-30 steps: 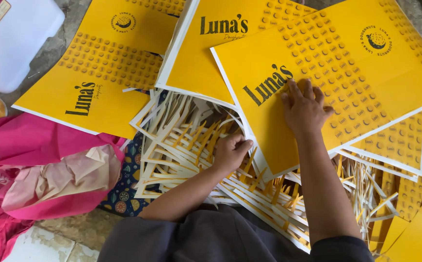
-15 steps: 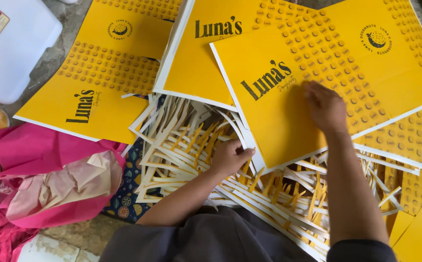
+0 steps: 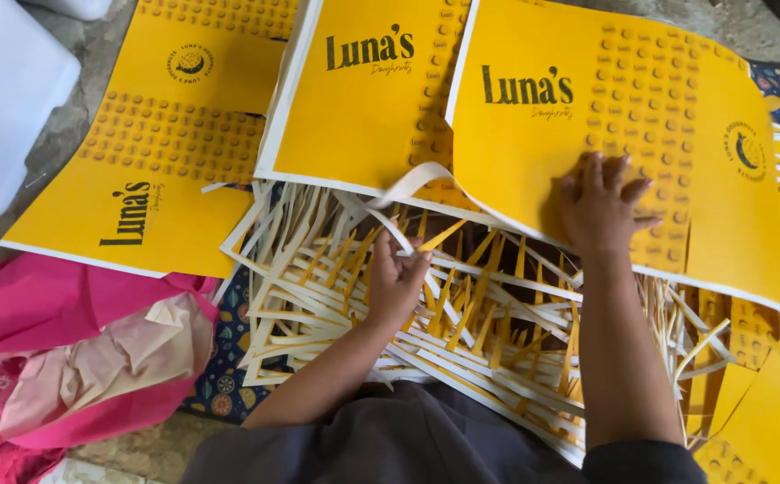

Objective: Removing waste paper strips from the edges of printed paper bags and stacking them

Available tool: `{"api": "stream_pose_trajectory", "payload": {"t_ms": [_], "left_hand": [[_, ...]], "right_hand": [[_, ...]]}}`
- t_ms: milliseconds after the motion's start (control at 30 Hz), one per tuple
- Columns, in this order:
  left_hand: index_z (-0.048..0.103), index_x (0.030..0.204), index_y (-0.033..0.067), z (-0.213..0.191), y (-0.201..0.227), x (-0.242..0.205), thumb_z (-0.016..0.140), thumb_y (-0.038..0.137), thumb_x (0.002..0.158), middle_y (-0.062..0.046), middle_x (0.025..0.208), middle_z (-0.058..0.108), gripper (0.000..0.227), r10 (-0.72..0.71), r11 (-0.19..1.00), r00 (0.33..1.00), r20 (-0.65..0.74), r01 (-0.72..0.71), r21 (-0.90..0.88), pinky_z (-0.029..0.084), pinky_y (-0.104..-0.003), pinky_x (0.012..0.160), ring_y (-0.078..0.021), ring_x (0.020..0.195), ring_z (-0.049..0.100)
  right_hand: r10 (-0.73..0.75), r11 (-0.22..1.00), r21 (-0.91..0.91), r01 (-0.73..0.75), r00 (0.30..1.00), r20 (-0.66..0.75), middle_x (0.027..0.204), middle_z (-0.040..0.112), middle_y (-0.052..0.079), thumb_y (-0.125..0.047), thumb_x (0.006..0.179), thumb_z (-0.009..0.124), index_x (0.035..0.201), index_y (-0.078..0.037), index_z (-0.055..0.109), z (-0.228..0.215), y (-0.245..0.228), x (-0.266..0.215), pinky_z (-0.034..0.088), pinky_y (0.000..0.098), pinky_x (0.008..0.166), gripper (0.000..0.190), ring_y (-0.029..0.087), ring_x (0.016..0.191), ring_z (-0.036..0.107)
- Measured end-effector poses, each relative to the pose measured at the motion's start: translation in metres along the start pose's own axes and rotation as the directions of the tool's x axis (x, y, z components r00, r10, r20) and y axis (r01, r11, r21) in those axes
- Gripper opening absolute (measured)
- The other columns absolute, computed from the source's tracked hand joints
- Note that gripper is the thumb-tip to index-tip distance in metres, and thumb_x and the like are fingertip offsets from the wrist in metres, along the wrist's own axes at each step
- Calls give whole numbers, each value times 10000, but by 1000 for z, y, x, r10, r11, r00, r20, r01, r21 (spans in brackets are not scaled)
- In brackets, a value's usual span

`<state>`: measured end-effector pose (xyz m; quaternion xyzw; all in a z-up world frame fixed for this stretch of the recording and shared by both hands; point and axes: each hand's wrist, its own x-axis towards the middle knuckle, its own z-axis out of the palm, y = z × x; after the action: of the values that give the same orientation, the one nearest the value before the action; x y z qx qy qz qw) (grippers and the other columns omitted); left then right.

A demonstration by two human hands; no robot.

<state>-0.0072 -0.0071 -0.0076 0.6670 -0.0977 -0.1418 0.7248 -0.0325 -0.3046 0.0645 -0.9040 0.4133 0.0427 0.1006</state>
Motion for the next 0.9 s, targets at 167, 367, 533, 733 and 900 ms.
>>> {"api": "stream_pose_trajectory", "payload": {"t_ms": [167,367,533,733,900], "left_hand": [[431,1242,87,-2,-8,-9,647,228,969,-115,1017,637,376,226,973,952,-205,-229,8,557,-250,577,-169,769,638],[150,1517,84,-3,11,-14,704,160,912,-212,1462,443,823,428,903,839,-338,-412,122,562,-350,905,-239,1116,559],[565,1014,104,-12,29,-18,653,165,963,-87,1066,510,119,689,663,721,-75,-585,468,424,-406,874,-246,1015,475],[766,932,152,0,19,-30,559,468,957,28,848,782,379,151,811,977,154,-211,546,564,-294,600,-137,755,761],[740,1005,130,4,37,-18,527,482,968,1,922,788,413,-263,906,960,93,213,365,555,-223,512,-92,580,704]], "right_hand": [[-48,998,29,47,998,29,1738,48,16,-665,961,316,1639,-315,215,8,7,-47,89,887,1059,770,465,1540,-25],[-40,992,-120,49,996,80,1729,141,-24,-588,970,386,1630,-329,237,1,13,-58,372,713,956,724,379,1512,151],[-56,985,-156,68,995,81,1677,218,-37,-584,955,419,1599,-359,295,-14,8,-53,421,628,913,694,419,1360,318],[-61,986,-149,73,994,86,1603,274,-53,-610,933,473,1610,-348,332,-20,5,-47,412,709,979,740,498,1310,318],[-59,979,-188,72,996,74,1655,211,-25,-614,950,429,1633,-359,247,-15,6,-46,427,689,942,752,497,1310,332]]}}
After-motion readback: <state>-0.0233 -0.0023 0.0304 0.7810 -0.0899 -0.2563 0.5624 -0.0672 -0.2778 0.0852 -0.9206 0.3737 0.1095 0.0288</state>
